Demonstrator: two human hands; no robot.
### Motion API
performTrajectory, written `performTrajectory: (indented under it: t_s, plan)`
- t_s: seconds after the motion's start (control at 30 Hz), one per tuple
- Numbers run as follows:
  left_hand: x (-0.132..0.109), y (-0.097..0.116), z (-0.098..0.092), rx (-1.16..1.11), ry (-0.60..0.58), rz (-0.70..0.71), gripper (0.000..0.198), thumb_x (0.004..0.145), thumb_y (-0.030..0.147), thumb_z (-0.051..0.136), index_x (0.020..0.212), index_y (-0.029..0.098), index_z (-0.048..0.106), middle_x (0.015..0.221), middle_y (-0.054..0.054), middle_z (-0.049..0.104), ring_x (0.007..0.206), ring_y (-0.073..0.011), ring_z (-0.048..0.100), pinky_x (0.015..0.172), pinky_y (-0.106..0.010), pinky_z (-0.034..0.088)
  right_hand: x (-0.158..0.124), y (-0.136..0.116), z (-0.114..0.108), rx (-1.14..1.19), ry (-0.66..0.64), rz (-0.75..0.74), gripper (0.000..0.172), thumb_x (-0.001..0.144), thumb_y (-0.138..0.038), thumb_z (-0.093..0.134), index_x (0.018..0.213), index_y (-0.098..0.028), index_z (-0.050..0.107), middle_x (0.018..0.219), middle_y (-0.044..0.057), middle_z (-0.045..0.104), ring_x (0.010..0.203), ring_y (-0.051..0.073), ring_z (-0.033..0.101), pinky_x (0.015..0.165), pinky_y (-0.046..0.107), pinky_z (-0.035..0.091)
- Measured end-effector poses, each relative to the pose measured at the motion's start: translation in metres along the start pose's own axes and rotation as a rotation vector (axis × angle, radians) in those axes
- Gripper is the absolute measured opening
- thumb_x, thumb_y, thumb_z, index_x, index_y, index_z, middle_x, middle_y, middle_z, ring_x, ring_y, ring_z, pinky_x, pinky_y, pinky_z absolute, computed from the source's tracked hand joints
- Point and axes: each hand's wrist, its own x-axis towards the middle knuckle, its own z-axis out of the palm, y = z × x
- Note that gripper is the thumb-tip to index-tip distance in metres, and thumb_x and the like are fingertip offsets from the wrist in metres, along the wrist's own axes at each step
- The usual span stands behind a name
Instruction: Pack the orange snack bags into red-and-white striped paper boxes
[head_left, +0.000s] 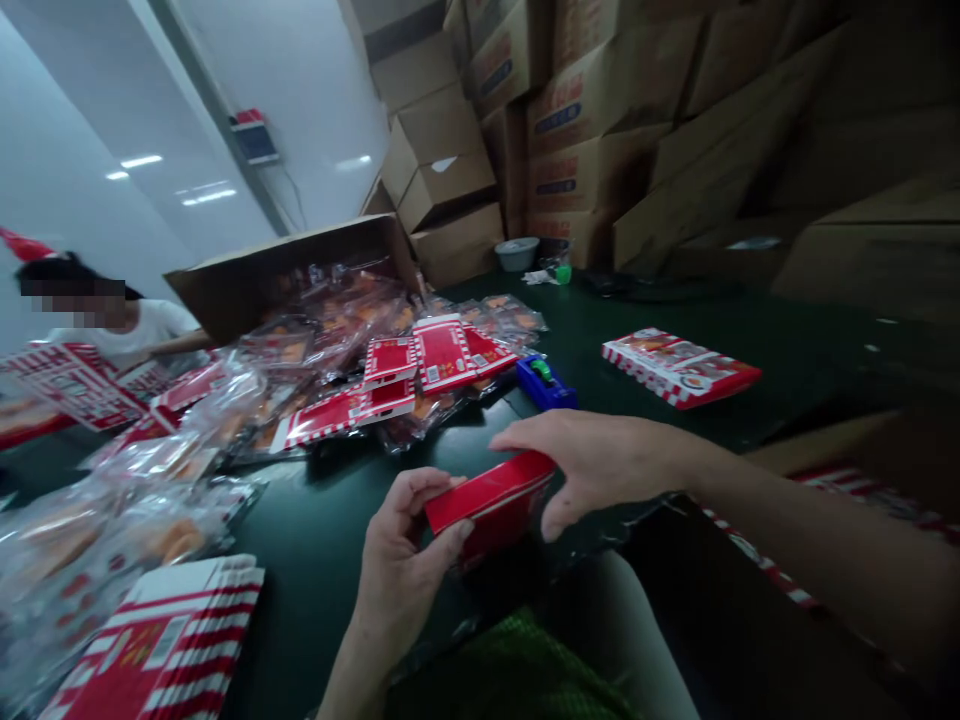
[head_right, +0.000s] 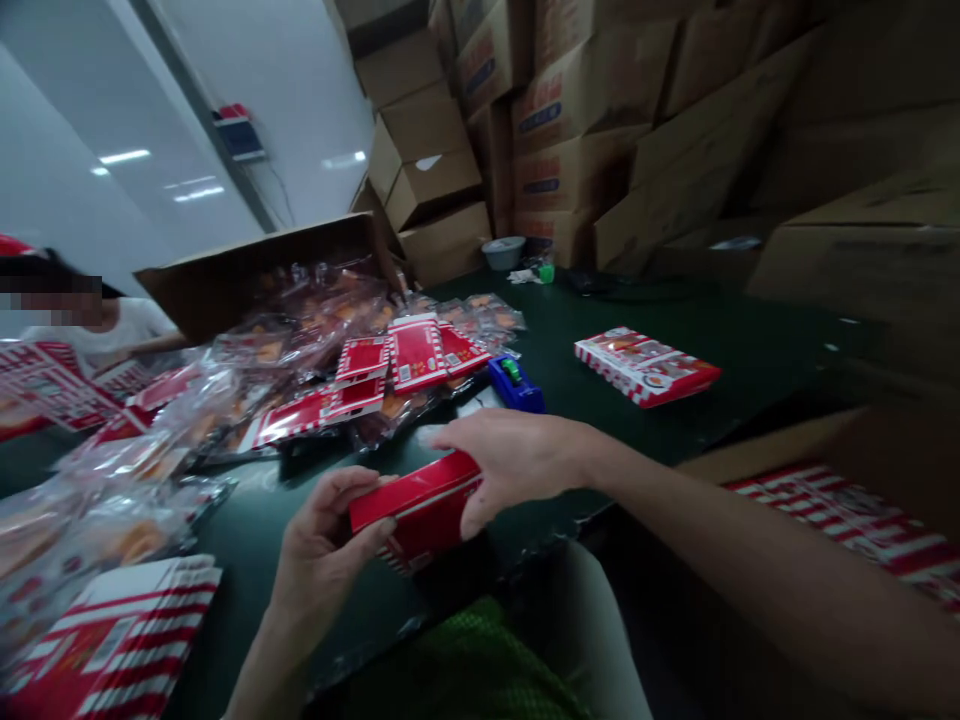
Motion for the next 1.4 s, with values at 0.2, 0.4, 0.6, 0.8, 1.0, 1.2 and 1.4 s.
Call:
performTrajectory:
  t_s: [0.2, 0.4, 0.6, 0.8, 1.0, 1.2, 1.4]
  plan:
    - [-0.008, -0.004, -0.004, -0.029, 0.002, -0.010, 0.029, 0.077, 0.020, 0.074, 0.102, 0.021, 0.058, 0.107, -0.004, 0.072, 0.097, -0.0160, 0.068, 0.086, -0.025, 0.054, 0.004, 0.006, 0.018, 0.326, 0.030, 0.009, 0.037, 0.075, -0.049, 0.069, 0.090, -0.016, 0.068, 0.076, 0.001, 0.063, 0.067, 0.014, 0.053, 0.056, 0.024, 0.037]
    - [-0.012, -0.007, -0.006, -0.052, -0.040, -0.052, 0.035, 0.076, 0.022, 0.076, 0.105, 0.021, 0.056, 0.106, -0.004, 0.072, 0.097, -0.0167, 0.068, 0.087, -0.025, 0.054, 0.020, 0.004, 0.026, 0.505, -0.034, -0.011, 0.038, 0.076, -0.051, 0.063, 0.075, -0.013, 0.066, 0.060, -0.002, 0.050, 0.055, 0.010, 0.040, 0.050, 0.024, 0.028]
    - [-0.011, -0.012, -0.010, -0.131, 0.042, -0.117, 0.041, 0.074, 0.025, 0.078, 0.108, 0.021, 0.055, 0.105, -0.006, 0.072, 0.094, -0.0187, 0.069, 0.081, -0.026, 0.056, 0.037, 0.006, 0.017, 0.487, -0.162, -0.040, 0.034, 0.082, -0.044, 0.052, 0.066, -0.015, 0.058, 0.053, -0.005, 0.039, 0.049, 0.008, 0.031, 0.045, 0.024, 0.023]
    - [-0.009, -0.010, -0.006, -0.203, 0.055, -0.149, 0.043, 0.071, 0.026, 0.080, 0.107, 0.020, 0.056, 0.105, -0.008, 0.073, 0.095, -0.0197, 0.069, 0.082, -0.027, 0.055, 0.037, 0.009, 0.016, 0.480, 0.040, -0.066, 0.034, 0.090, -0.036, 0.043, 0.087, -0.014, 0.069, 0.086, 0.006, 0.067, 0.079, 0.016, 0.060, 0.071, 0.027, 0.045]
    - [-0.002, -0.010, -0.015, -0.258, 0.016, -0.160, 0.046, 0.069, 0.025, 0.082, 0.107, 0.020, 0.056, 0.106, -0.007, 0.072, 0.093, -0.0191, 0.070, 0.078, -0.025, 0.056, 0.016, 0.013, 0.019, 0.477, 0.291, -0.046, 0.043, 0.085, -0.050, 0.057, 0.116, -0.020, 0.064, 0.115, 0.007, 0.067, 0.103, 0.023, 0.061, 0.088, 0.034, 0.047]
    - [0.015, -0.041, -0.017, -0.315, -0.062, -0.156, 0.046, 0.069, 0.025, 0.081, 0.109, 0.019, 0.060, 0.100, -0.004, 0.073, 0.088, -0.0183, 0.068, 0.076, -0.027, 0.055, 0.021, 0.013, 0.032, 0.216, 0.151, -0.024, 0.031, 0.075, -0.021, 0.070, 0.106, -0.018, 0.064, 0.098, 0.004, 0.069, 0.087, 0.020, 0.063, 0.076, 0.029, 0.046]
    - [0.012, -0.066, 0.004, -0.385, -0.101, -0.219, 0.037, 0.071, 0.033, 0.079, 0.099, 0.012, 0.069, 0.089, -0.007, 0.075, 0.084, -0.0244, 0.070, 0.080, -0.036, 0.054, 0.026, 0.017, 0.027, 0.298, 0.134, -0.021, 0.016, 0.081, -0.028, 0.064, 0.094, -0.018, 0.062, 0.083, 0.001, 0.068, 0.073, 0.016, 0.061, 0.063, 0.025, 0.043]
